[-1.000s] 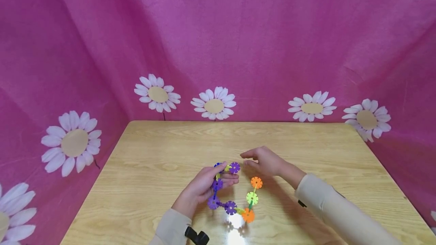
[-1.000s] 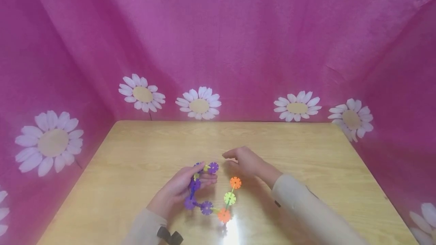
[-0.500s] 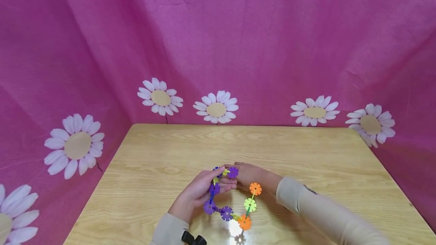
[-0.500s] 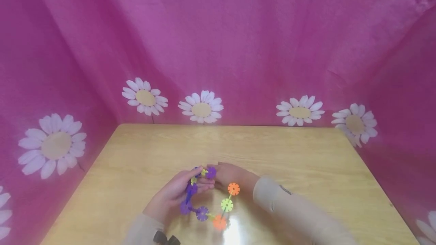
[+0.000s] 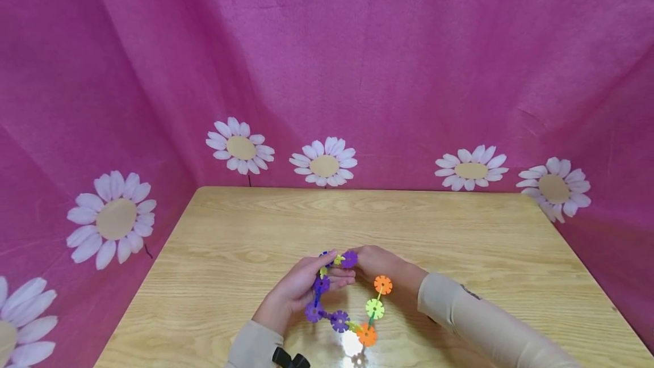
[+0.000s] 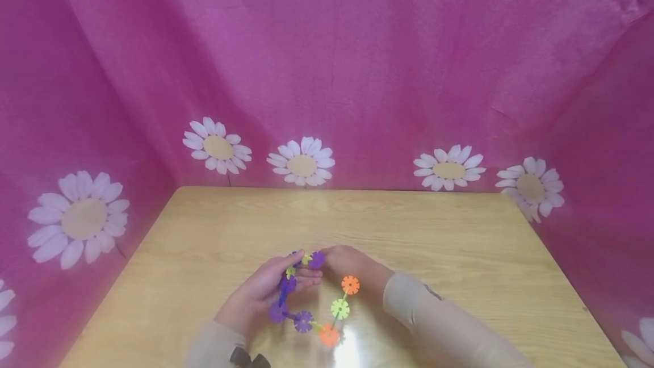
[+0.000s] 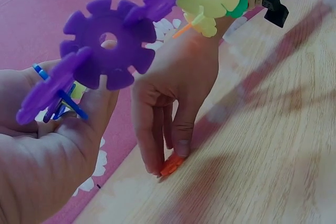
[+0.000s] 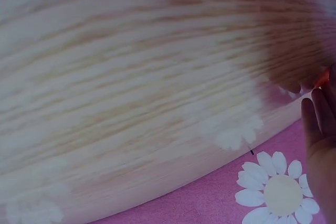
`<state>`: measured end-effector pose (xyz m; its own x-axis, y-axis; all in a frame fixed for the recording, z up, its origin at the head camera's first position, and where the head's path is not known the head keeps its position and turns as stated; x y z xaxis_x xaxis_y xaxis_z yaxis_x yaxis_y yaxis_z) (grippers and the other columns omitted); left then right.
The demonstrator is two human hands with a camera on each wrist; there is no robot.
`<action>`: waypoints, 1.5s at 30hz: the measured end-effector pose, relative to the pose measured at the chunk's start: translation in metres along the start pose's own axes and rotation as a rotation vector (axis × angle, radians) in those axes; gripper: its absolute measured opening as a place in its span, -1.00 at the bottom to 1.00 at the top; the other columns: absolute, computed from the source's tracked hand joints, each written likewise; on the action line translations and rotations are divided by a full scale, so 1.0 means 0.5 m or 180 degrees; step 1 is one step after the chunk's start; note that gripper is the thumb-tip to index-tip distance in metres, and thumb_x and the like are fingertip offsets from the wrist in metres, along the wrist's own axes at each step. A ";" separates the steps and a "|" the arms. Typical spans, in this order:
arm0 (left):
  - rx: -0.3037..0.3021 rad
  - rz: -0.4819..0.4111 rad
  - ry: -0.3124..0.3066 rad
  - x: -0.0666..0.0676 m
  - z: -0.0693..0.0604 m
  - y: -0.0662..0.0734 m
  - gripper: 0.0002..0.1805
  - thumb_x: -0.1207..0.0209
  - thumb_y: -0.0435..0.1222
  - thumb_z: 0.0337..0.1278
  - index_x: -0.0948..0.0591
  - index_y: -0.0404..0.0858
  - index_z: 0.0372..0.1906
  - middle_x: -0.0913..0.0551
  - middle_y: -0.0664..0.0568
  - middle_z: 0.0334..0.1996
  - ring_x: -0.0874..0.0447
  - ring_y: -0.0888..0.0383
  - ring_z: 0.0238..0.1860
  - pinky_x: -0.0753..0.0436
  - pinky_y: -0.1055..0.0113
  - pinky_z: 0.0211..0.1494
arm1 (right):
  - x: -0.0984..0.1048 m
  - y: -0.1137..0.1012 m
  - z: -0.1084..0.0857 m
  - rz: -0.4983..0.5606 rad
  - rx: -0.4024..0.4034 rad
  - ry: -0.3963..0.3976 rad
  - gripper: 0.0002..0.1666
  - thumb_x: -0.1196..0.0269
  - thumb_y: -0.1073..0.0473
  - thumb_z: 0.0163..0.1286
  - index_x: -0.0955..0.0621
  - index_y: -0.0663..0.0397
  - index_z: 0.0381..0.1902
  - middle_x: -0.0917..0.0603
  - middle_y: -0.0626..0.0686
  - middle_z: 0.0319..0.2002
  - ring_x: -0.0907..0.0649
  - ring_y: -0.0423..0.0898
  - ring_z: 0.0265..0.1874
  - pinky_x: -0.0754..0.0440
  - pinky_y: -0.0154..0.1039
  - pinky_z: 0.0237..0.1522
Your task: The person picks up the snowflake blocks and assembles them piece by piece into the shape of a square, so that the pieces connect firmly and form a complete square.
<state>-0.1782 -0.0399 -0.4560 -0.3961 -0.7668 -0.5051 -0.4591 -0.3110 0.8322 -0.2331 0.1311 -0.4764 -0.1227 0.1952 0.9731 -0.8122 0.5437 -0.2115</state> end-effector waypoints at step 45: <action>-0.0034 0.0159 0.0197 0.005 0.004 -0.005 -0.35 -0.05 -0.05 0.49 -0.42 -0.64 0.21 -0.73 -0.34 -0.05 -0.80 0.02 -0.03 -0.71 0.41 0.07 | 0.120 -0.035 -0.114 0.2959 -0.1433 0.1199 -0.71 -0.34 0.25 0.36 -0.67 0.41 -0.09 -0.79 0.30 -0.23 -0.79 -0.19 -0.32 -0.79 0.05 -0.17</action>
<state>-0.1797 -0.0401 -0.4599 -0.3681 -0.8147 -0.4481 -0.4314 -0.2773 0.8585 -0.1939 0.1800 -0.4195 -0.3347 0.8778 0.3426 -0.2011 0.2886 -0.9361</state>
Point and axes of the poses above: each hand's wrist, its own z-axis towards the middle knuckle, its own x-axis out of the back of the hand, y = z × x, the point moved 3 cm from there along z, towards the middle knuckle
